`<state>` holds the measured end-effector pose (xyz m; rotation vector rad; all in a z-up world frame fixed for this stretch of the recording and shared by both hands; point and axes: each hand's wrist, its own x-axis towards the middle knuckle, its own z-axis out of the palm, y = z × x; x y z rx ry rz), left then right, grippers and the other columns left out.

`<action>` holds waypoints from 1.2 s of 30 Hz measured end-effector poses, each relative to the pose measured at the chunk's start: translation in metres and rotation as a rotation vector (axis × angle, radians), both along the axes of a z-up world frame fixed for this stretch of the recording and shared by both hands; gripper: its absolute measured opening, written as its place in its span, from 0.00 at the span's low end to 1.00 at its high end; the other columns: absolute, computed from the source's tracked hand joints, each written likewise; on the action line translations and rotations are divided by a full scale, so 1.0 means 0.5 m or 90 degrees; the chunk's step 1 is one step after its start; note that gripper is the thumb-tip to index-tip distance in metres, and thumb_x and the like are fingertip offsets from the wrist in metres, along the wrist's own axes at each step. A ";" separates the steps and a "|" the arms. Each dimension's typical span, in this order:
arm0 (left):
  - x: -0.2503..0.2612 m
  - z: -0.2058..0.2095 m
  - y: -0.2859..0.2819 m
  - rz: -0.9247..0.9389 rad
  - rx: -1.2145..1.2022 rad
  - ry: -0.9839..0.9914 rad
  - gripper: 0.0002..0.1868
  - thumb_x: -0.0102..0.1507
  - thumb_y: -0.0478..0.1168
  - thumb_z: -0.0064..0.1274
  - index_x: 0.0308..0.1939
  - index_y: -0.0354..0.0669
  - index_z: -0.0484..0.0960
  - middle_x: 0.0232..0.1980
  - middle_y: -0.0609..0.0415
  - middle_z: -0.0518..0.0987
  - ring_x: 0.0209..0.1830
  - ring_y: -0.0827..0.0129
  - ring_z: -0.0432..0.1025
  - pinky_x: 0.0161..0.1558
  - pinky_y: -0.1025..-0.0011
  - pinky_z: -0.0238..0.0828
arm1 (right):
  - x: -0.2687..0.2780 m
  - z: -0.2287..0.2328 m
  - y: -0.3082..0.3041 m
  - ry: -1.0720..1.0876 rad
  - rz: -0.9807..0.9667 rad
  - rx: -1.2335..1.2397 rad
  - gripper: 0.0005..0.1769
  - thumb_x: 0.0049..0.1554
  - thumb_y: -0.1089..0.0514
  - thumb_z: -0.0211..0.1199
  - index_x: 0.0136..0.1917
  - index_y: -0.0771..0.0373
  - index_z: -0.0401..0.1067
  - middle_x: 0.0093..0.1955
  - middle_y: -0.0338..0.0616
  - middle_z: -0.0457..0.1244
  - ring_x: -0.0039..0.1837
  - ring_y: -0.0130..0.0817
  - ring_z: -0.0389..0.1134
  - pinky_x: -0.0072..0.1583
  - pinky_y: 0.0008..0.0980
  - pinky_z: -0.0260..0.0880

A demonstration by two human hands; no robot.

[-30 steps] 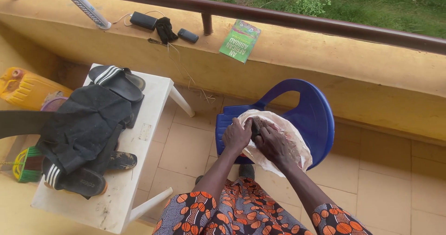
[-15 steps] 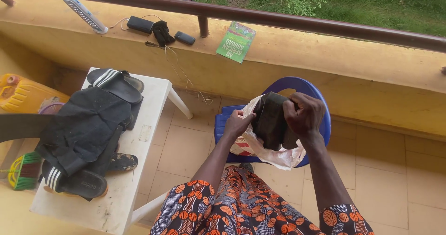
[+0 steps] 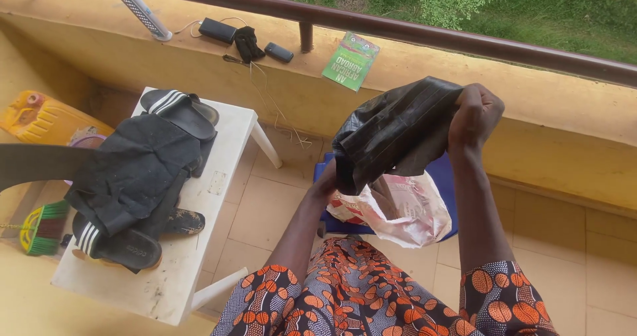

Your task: Sorting and inspecting pieces of black material and various sandals on a balcony table

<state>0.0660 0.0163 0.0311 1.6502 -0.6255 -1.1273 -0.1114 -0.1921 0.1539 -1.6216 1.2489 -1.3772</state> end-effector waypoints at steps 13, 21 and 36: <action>0.198 0.158 0.134 0.134 -0.182 0.005 0.25 0.51 0.47 0.78 0.46 0.49 0.81 0.47 0.56 0.84 0.54 0.71 0.74 0.62 0.58 0.71 | 0.162 -0.127 0.136 0.032 0.276 0.549 0.15 0.46 0.54 0.69 0.41 0.68 0.74 0.31 0.45 0.58 0.29 0.31 0.62 0.29 0.30 0.60; 0.298 0.073 0.268 0.371 -0.133 0.070 0.32 0.59 0.72 0.63 0.46 0.49 0.85 0.40 0.54 0.83 0.45 0.65 0.78 0.51 0.61 0.74 | 0.240 -0.113 0.257 0.313 0.553 0.365 0.22 0.47 0.40 0.79 0.35 0.60 0.76 0.29 0.43 0.62 0.36 0.34 0.63 0.40 0.30 0.63; 0.362 0.055 0.418 0.654 0.076 -0.054 0.31 0.73 0.66 0.41 0.30 0.44 0.73 0.18 0.59 0.64 0.16 0.71 0.60 0.24 0.62 0.55 | 0.464 -0.132 0.485 0.575 0.729 -0.168 0.51 0.49 0.30 0.69 0.78 0.54 0.60 0.68 0.49 0.58 0.67 0.56 0.66 0.62 0.55 0.70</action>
